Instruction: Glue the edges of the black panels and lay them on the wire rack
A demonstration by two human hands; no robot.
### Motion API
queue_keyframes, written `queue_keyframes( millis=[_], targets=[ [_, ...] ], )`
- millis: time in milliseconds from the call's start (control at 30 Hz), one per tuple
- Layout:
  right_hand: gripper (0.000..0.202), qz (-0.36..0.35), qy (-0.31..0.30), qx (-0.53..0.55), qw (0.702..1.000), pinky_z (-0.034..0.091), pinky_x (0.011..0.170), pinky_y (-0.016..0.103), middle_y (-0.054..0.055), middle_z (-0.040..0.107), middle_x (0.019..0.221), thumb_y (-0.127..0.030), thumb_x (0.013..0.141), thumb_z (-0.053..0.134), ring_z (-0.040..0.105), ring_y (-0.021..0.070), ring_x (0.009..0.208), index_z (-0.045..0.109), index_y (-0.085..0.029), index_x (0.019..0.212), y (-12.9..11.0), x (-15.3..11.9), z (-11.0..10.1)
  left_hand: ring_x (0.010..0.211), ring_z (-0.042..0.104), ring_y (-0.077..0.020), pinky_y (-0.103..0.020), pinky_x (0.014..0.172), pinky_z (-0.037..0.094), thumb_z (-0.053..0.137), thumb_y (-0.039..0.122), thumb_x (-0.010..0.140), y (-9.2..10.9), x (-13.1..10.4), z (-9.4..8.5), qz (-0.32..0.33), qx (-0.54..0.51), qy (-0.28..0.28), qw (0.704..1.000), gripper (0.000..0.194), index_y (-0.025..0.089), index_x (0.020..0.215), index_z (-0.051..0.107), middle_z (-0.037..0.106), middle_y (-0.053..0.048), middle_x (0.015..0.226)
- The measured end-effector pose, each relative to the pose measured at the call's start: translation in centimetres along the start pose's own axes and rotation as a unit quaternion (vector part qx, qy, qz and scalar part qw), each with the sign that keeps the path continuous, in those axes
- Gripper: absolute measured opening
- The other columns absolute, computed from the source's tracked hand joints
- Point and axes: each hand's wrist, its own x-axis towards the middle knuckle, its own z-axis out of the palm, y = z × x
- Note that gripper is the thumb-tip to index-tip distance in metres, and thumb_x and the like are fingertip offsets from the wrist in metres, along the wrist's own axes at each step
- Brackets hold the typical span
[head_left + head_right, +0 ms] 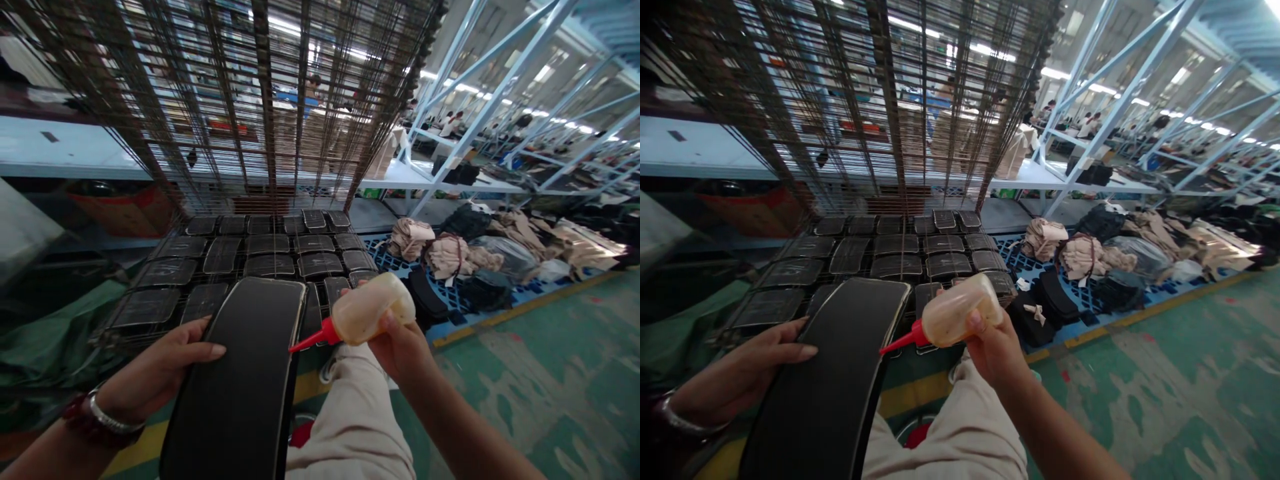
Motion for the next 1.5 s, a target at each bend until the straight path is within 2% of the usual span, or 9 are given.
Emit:
queue_keyframes(
  millis=[300,433,700,800,967,1133,1267,1367,1500],
  targets=[
    [0.051,0.048,-0.061,-0.038,0.996,0.057,0.093,0.044,0.013,0.075,0.116,-0.036,0.073,0.088,0.071,0.0305,0.107,0.071,-0.023,0.119,-0.4,-1.6,-0.1,0.074,0.078,-0.0286,-0.041,0.069,0.064,0.079,0.009,0.067,0.2,0.3,0.3,0.002,-0.019,0.027,0.999,0.043,0.008,0.108,0.067,0.080,-0.019,0.097],
    [0.051,0.064,-0.101,-0.049,0.992,0.056,0.094,0.042,0.012,0.075,0.117,-0.036,0.074,0.087,0.070,0.0294,0.107,0.070,-0.023,0.121,-0.7,-2.2,0.2,0.071,0.077,-0.0285,-0.041,0.066,0.065,0.076,0.006,0.067,0.3,0.5,0.3,0.009,-0.037,0.042,0.998,0.037,0.007,0.103,0.069,0.080,-0.019,0.091],
    [0.058,0.081,-0.123,-0.047,0.988,0.055,0.095,0.042,0.012,0.074,0.117,-0.039,0.069,0.091,0.069,0.0292,0.110,0.070,-0.024,0.121,0.1,-3.1,-0.2,0.062,0.075,-0.0258,-0.040,0.057,0.065,0.064,-0.001,0.071,0.3,0.9,0.1,0.015,-0.083,0.120,0.989,0.028,0.009,0.096,0.071,0.080,-0.015,0.081],
    [0.058,0.077,-0.106,-0.036,0.991,0.055,0.096,0.042,0.012,0.075,0.115,-0.039,0.068,0.091,0.069,0.0302,0.110,0.070,-0.023,0.120,0.3,-3.3,-0.2,0.063,0.076,-0.0261,-0.041,0.059,0.066,0.060,-0.001,0.074,0.3,1.1,-0.2,0.006,-0.111,0.149,0.983,0.026,0.009,0.096,0.071,0.080,-0.015,0.081],
    [0.061,0.052,-0.025,-0.019,0.998,0.057,0.091,0.042,0.012,0.075,0.115,-0.037,0.064,0.094,0.070,0.0296,0.106,0.069,-0.023,0.118,0.8,-3.7,-0.4,0.058,0.075,-0.0276,-0.041,0.056,0.065,0.056,0.001,0.080,0.2,1.1,-0.3,-0.031,-0.155,0.202,0.967,0.025,0.002,0.100,0.070,0.079,-0.018,0.077],
    [0.053,0.074,0.034,0.019,0.997,0.056,0.094,0.041,0.013,0.074,0.118,-0.038,0.069,0.091,0.070,0.0288,0.107,0.070,-0.023,0.116,3.3,-4.6,0.0,0.062,0.076,-0.0252,-0.036,0.061,0.066,0.060,0.001,0.081,-0.9,1.4,0.1,0.006,-0.169,0.227,0.959,0.026,0.003,0.106,0.067,0.079,-0.013,0.075],
    [0.036,0.094,0.073,0.041,0.992,0.057,0.094,0.037,0.011,0.076,0.114,-0.040,0.081,0.081,0.071,0.0262,0.107,0.071,-0.021,0.109,4.3,-3.1,1.1,0.073,0.078,-0.0261,-0.036,0.067,0.066,0.064,0.001,0.079,-2.4,1.6,1.2,0.048,-0.154,0.190,0.968,0.025,0.009,0.102,0.071,0.081,-0.014,0.088],
    [0.036,0.045,0.056,0.009,0.997,0.057,0.094,0.038,0.009,0.077,0.105,-0.038,0.076,0.085,0.071,0.0268,0.104,0.072,-0.019,0.103,3.9,-0.3,1.5,0.080,0.078,-0.0267,-0.036,0.071,0.065,0.066,0.002,0.079,-3.4,1.5,2.6,0.053,-0.124,0.143,0.981,0.022,0.011,0.098,0.073,0.081,-0.015,0.092],
    [0.037,-0.013,0.043,-0.045,0.998,0.055,0.097,0.043,0.007,0.077,0.102,-0.036,0.073,0.088,0.071,0.0269,0.100,0.072,-0.019,0.102,3.9,3.0,0.9,0.076,0.076,-0.0249,-0.034,0.067,0.064,0.066,0.004,0.079,-3.9,1.2,4.2,0.024,-0.103,0.103,0.989,0.017,0.011,0.093,0.074,0.080,-0.014,0.089]
  ],
)
